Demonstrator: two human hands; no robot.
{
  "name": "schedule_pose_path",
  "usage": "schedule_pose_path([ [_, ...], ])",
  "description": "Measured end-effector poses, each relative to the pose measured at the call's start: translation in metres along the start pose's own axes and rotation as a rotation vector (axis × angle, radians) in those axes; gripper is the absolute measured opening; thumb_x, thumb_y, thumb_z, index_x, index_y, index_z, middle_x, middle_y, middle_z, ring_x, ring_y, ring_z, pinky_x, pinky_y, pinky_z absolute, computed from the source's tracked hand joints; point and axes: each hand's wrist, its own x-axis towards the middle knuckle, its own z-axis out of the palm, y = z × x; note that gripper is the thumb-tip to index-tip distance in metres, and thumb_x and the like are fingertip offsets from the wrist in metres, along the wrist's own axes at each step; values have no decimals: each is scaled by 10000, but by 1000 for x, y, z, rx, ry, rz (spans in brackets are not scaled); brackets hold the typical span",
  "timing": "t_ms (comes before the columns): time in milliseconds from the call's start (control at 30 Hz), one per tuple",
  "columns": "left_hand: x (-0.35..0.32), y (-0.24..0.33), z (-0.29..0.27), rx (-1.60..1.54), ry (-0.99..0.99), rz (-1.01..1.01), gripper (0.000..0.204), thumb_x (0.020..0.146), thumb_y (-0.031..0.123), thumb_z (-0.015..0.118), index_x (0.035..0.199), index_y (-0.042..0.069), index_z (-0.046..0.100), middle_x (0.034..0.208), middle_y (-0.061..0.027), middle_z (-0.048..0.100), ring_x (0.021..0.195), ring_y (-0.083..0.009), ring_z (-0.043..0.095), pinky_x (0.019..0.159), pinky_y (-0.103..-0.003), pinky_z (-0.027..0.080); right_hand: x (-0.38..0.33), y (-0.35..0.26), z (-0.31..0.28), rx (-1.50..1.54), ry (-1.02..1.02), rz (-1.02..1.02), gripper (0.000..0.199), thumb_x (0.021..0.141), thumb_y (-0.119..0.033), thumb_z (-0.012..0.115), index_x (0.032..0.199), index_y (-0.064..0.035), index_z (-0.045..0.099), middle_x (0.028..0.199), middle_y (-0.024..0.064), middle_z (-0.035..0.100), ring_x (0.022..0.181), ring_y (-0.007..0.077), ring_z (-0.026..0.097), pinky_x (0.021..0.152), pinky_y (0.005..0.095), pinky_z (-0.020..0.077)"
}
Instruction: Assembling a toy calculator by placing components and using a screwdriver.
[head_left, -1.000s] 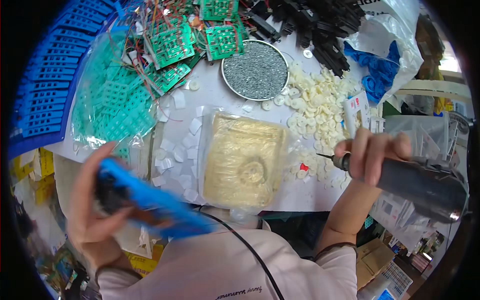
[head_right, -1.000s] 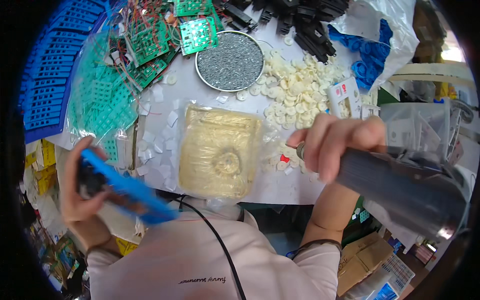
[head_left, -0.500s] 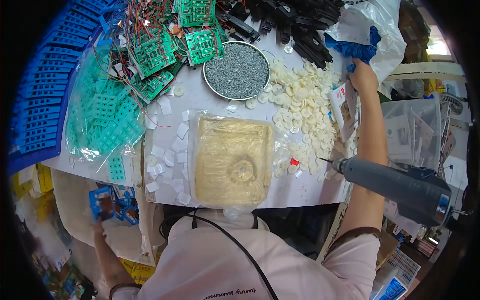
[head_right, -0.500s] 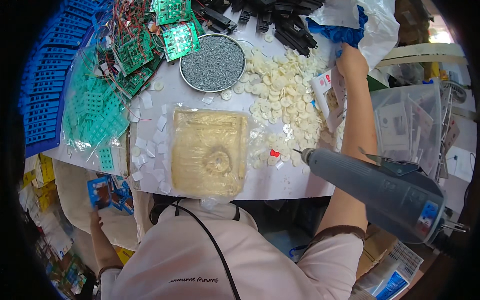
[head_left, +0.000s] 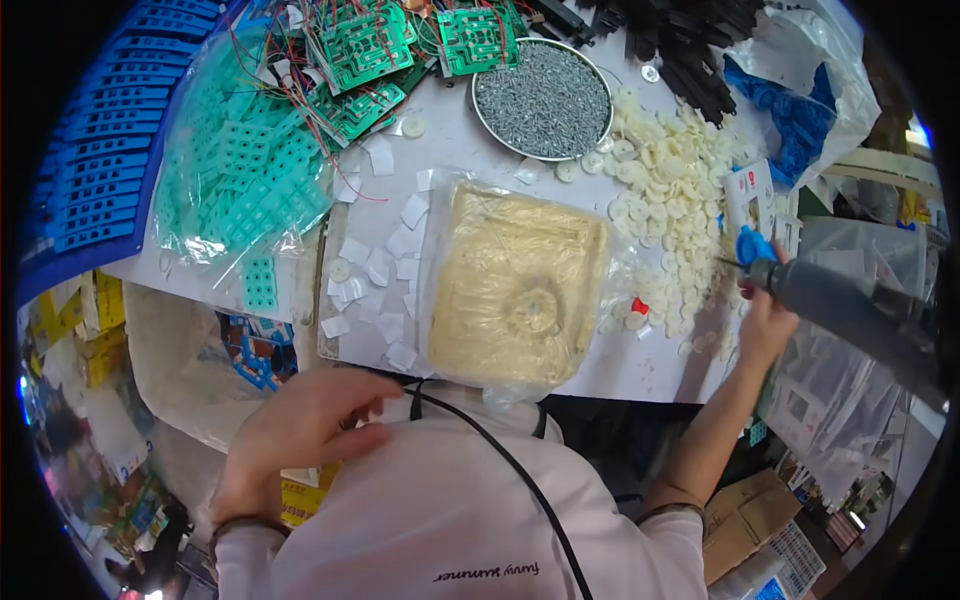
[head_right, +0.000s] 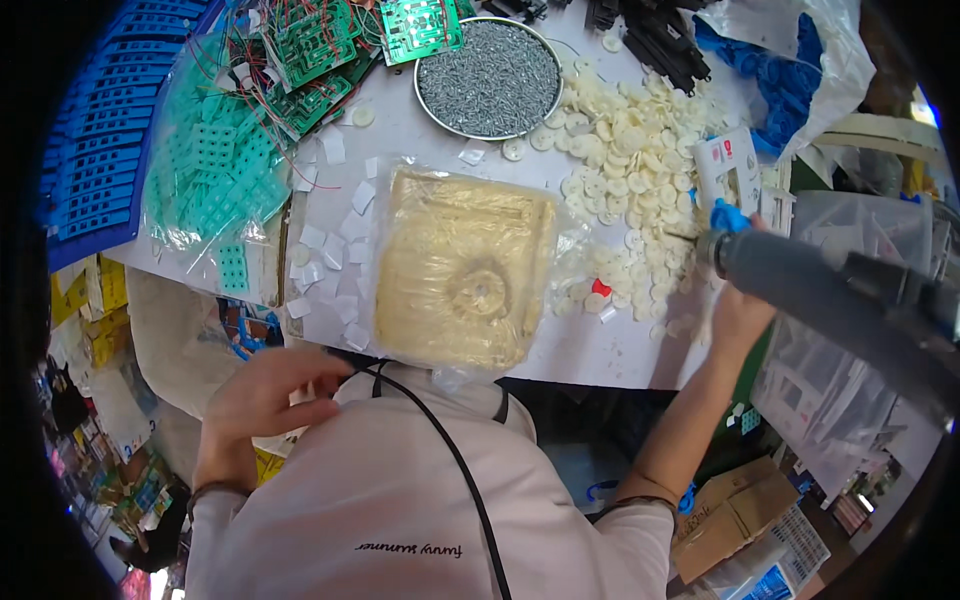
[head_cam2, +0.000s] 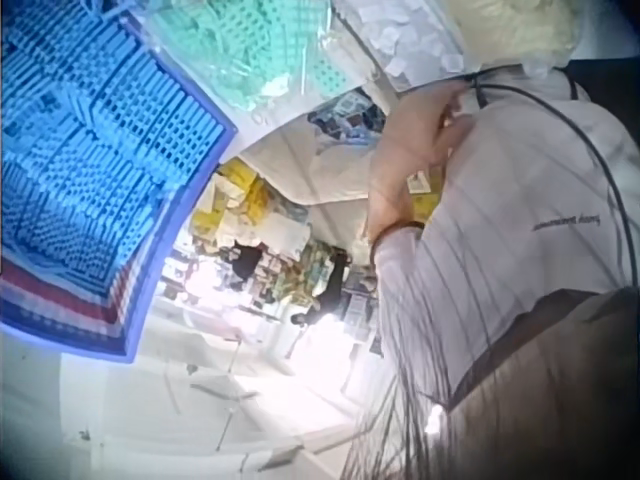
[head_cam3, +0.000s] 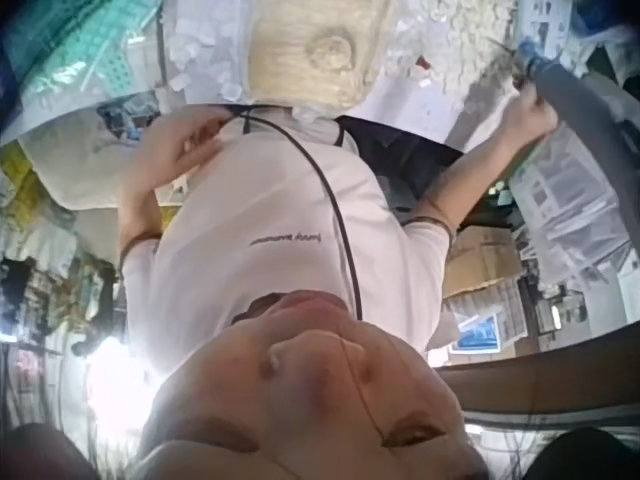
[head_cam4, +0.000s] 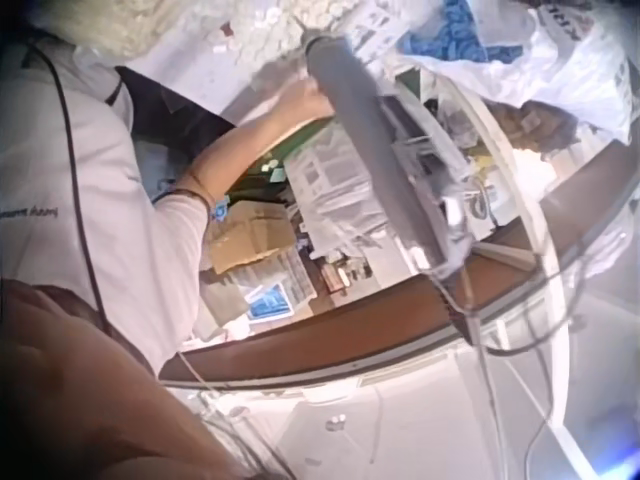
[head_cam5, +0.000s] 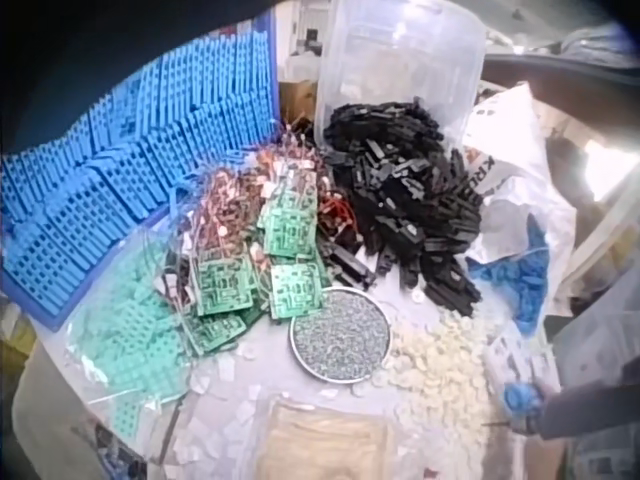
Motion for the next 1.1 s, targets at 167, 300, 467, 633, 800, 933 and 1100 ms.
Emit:
schedule_pose_path([
  [167, 46, 19, 10, 282, 266, 292, 324, 834, 136, 788, 1130, 69, 675, 922, -104, 670, 839, -327, 667, 704, -440, 526, -6, -30, 31, 211, 172, 114, 239, 1016, -27, 603, 1228, 18, 702, 982, 57, 722, 799, 89, 659, 710, 247, 543],
  [300, 73, 33, 12, 297, 201, 500, 302, 833, 147, 792, 1106, 73, 685, 938, -103, 674, 825, -331, 669, 689, -433, 534, 5, -51, 28, 91, 232, 106, 173, 966, 20, 634, 1112, 30, 726, 936, 88, 738, 772, 98, 662, 693, 266, 564],
  [467, 88, 36, 34, 261, 198, 603, 251, 880, 176, 739, 1094, 72, 658, 929, -89, 645, 812, -299, 661, 681, -419, 538, 8, -54, 36, 366, 271, 121, 179, 962, 30, 665, 1131, 63, 716, 959, 65, 734, 819, 103, 671, 742, 269, 569],
  [633, 97, 38, 42, 5, 259, 486, 218, 886, 113, 750, 1085, 58, 680, 876, -82, 656, 729, -235, 654, 626, -346, 521, -9, -102, 10, 846, -213, 534, 192, 937, -13, 663, 1123, 34, 675, 941, 128, 723, 690, 159, 679, 599, 311, 568],
  [800, 109, 61, 45, -379, 243, 228, 149, 936, 91, 720, 1073, 42, 686, 797, -59, 653, 638, -146, 591, 577, -277, 473, -70, -169, 35, 1068, -535, 646, 259, 915, -50, 726, 1146, 59, 684, 936, 127, 738, 738, 167, 722, 615, 276, 596],
  [933, 114, 48, 44, -279, 157, 238, 136, 980, 146, 674, 1041, 24, 672, 744, -77, 640, 600, -152, 564, 552, -307, 442, -71, -202, 43, 795, -583, 366, 266, 911, 13, 739, 1175, 40, 712, 1004, 111, 733, 820, 125, 713, 660, 242, 584],
  [1100, 111, 39, 40, -216, 121, 254, 179, 1004, 186, 627, 994, 9, 651, 705, -108, 625, 554, -217, 544, 544, -355, 428, -49, -218, 49, 632, -604, 97, 271, 854, 4, 771, 1121, -14, 728, 969, 101, 719, 823, 189, 701, 626, 290, 551],
])
